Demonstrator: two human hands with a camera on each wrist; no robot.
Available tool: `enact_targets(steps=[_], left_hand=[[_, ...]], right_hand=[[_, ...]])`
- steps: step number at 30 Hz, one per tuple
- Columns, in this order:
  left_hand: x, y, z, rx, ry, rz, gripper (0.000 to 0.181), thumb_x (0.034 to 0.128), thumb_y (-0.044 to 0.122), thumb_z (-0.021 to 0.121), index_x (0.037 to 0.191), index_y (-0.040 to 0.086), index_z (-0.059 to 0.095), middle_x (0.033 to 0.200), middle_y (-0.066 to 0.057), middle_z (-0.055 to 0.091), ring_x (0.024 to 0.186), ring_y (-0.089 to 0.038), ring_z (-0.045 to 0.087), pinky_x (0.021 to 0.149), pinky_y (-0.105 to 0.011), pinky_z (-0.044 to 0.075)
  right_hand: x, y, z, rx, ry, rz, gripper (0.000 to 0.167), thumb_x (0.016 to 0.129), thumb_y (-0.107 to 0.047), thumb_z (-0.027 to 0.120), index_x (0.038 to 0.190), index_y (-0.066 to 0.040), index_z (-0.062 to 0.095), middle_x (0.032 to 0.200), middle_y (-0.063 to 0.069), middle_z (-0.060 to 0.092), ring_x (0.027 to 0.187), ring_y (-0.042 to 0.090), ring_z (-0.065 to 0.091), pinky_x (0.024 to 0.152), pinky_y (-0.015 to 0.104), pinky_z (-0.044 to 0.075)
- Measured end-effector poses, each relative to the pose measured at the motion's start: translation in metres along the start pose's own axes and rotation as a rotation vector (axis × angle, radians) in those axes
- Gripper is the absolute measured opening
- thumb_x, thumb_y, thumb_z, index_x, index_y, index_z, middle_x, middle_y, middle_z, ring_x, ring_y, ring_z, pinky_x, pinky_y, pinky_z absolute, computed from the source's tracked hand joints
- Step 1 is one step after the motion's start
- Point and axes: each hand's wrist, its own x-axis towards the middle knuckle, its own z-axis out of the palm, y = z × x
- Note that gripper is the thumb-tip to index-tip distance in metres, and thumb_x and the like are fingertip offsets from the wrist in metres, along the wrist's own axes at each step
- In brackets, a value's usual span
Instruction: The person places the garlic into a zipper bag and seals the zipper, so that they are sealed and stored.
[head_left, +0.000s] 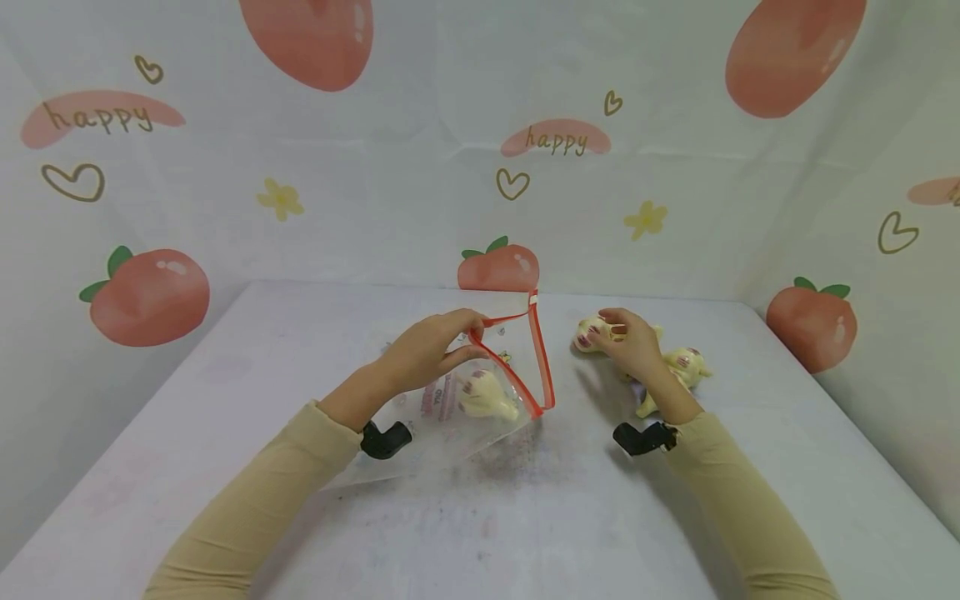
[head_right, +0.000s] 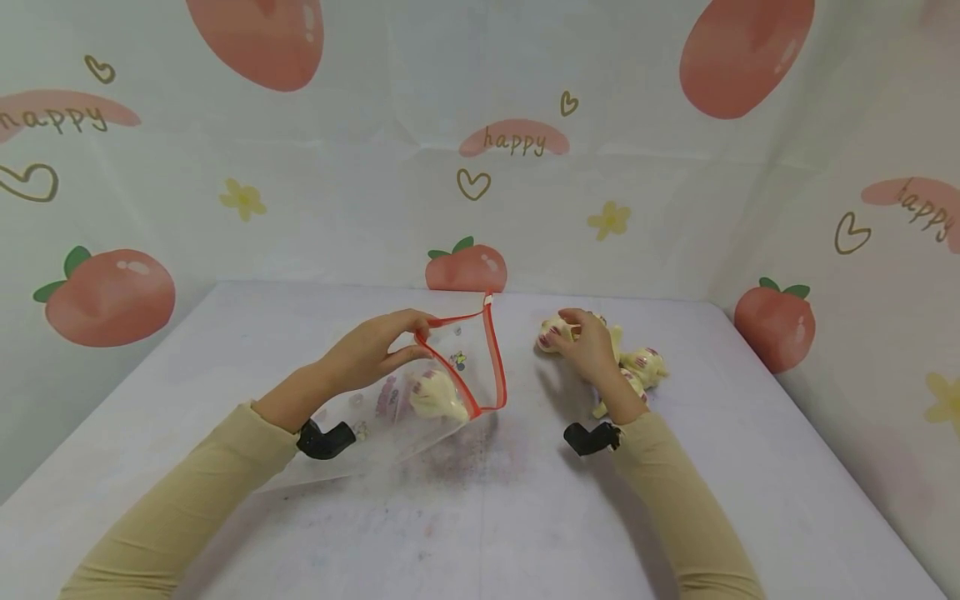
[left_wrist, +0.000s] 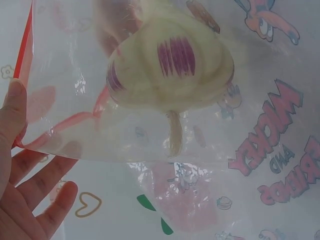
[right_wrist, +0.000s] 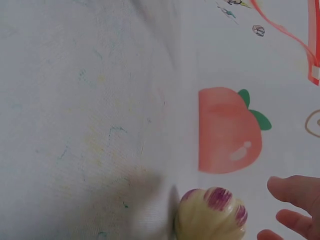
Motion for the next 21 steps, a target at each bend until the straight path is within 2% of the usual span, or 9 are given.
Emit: enact_targets(steps=[14, 21], left_hand=[[-0.001, -0.001, 0.001, -0.020, 0.005, 0.003, 0.025, 0.0856, 0.019, 0.067, 0.101, 0.004, 0.054, 0.101, -0.008, 0.064, 0.094, -0.019, 0.063, 0.081, -0.034, 0.050], [-0.001, -0.002, 0.000, -0.012, 0.005, 0.005, 0.026, 0.0860, 0.020, 0.066, 0.101, 0.004, 0.054, 0.101, -0.007, 0.064, 0.095, -0.019, 0.063, 0.081, -0.034, 0.050]], right_hand=[[0.011, 0.003, 0.009, -0.078, -0.002, 0.001, 0.054, 0.083, -0.014, 0.069, 0.127, 0.009, 0.047, 0.127, 0.033, 0.050, 0.119, 0.046, 0.046, 0.099, 0.054, 0.036], [0.013, 0.002, 0.011, -0.091, -0.039, 0.032, 0.058, 0.084, -0.016, 0.068, 0.130, 0.010, 0.044, 0.132, 0.034, 0.045, 0.122, 0.047, 0.043, 0.101, 0.054, 0.036]])
